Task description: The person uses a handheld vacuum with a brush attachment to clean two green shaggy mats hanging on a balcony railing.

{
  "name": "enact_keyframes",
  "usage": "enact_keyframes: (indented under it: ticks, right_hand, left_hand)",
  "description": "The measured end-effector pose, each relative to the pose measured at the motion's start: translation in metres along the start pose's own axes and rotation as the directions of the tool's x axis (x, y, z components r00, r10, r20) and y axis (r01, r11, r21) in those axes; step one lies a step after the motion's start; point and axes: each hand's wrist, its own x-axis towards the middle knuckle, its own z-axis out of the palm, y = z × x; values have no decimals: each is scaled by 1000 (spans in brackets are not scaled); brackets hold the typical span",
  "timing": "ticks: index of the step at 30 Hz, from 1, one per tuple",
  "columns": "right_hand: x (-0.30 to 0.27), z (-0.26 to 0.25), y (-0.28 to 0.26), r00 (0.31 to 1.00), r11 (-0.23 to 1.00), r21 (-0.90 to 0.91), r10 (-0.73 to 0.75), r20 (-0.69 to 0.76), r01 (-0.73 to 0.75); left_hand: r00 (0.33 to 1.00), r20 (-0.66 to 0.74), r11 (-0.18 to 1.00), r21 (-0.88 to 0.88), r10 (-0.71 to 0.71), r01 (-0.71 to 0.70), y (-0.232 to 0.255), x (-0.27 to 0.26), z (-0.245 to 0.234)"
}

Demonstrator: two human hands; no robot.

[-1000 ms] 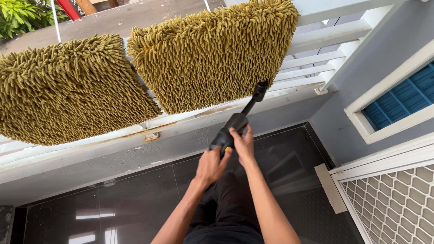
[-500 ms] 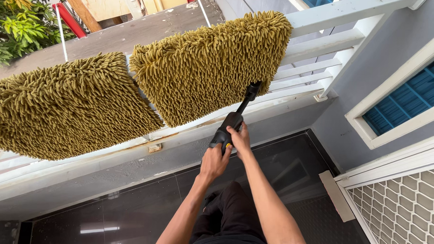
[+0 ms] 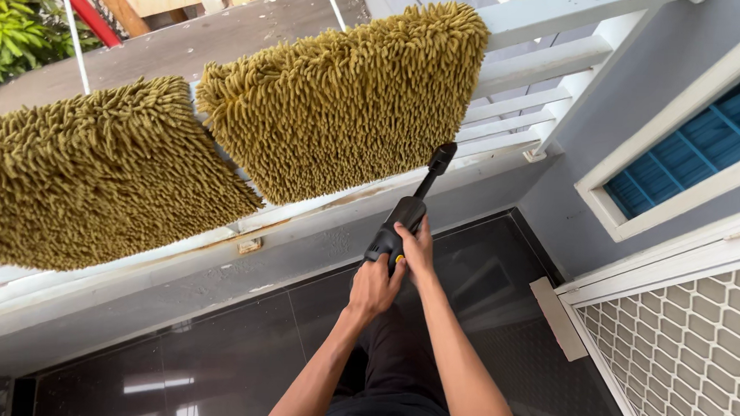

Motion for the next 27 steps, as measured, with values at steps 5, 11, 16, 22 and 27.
enact_keyframes:
  ticks: [5,11,16,22,27]
  right_hand:
    - [23,-16,-31,997,997,-62,53,-51,-56]
    - [49,5,-24,988,988,-17,153,21,-153]
    - [44,40,-6,991,991,-50,126,47,-123]
    - [12,50,2,979,990,-60,136,150,-129]
    - [-3,8,4,968,981,116,127,216,-154]
  left_hand:
    - [998,57,1000,2,21,-21,13,37,18]
    - [999,32,999,16,-33,32,-2,57,10]
    - [997,-9,995,60,-77,78,-20,44,-11]
    - [976,-71,979,-2,-204,205,-16,-1,-18]
    - [974,-223,969,-231,30,-83,-3,-23,0]
